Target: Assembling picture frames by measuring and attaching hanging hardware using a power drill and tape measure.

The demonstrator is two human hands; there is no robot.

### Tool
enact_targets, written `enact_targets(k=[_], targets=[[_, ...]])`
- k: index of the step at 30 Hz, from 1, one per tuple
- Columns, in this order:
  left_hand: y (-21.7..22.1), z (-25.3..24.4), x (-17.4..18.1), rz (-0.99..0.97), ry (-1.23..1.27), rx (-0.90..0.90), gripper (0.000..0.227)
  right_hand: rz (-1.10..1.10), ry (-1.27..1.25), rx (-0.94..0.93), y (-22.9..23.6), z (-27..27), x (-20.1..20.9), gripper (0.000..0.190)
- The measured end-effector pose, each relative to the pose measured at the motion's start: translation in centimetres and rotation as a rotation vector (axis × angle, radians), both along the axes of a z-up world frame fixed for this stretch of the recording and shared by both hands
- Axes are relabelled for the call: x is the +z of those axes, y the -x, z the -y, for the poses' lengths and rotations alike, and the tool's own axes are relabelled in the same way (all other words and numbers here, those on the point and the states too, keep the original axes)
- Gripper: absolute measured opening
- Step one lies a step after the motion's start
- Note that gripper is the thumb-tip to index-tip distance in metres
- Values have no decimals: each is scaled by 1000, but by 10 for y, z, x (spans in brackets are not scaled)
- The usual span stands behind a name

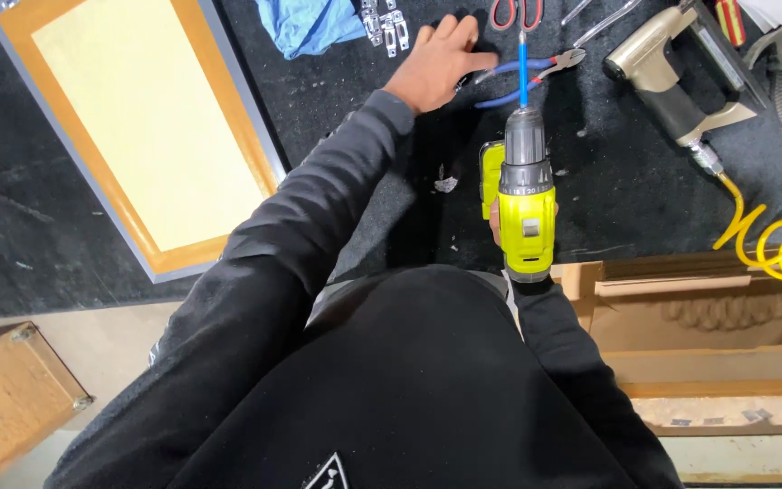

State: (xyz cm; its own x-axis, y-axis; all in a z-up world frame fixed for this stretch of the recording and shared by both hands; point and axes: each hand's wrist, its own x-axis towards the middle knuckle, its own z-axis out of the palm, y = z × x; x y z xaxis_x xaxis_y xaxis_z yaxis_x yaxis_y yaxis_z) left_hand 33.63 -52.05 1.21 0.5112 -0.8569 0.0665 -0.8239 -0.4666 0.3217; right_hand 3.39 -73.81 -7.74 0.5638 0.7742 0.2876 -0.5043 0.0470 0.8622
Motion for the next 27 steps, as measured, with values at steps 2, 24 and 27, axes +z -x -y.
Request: enact_targets(k=[2,24,27], targets=[[-3,0,13,2,-5,23,13,33,45,-21,2,-2,3,80],[42,-21,18,232,-4,158,7,-89,-12,36,3,0,-12,84],[42,-21,17,256,15,161,3,-114,-223,95,1,-3,-13,80]])
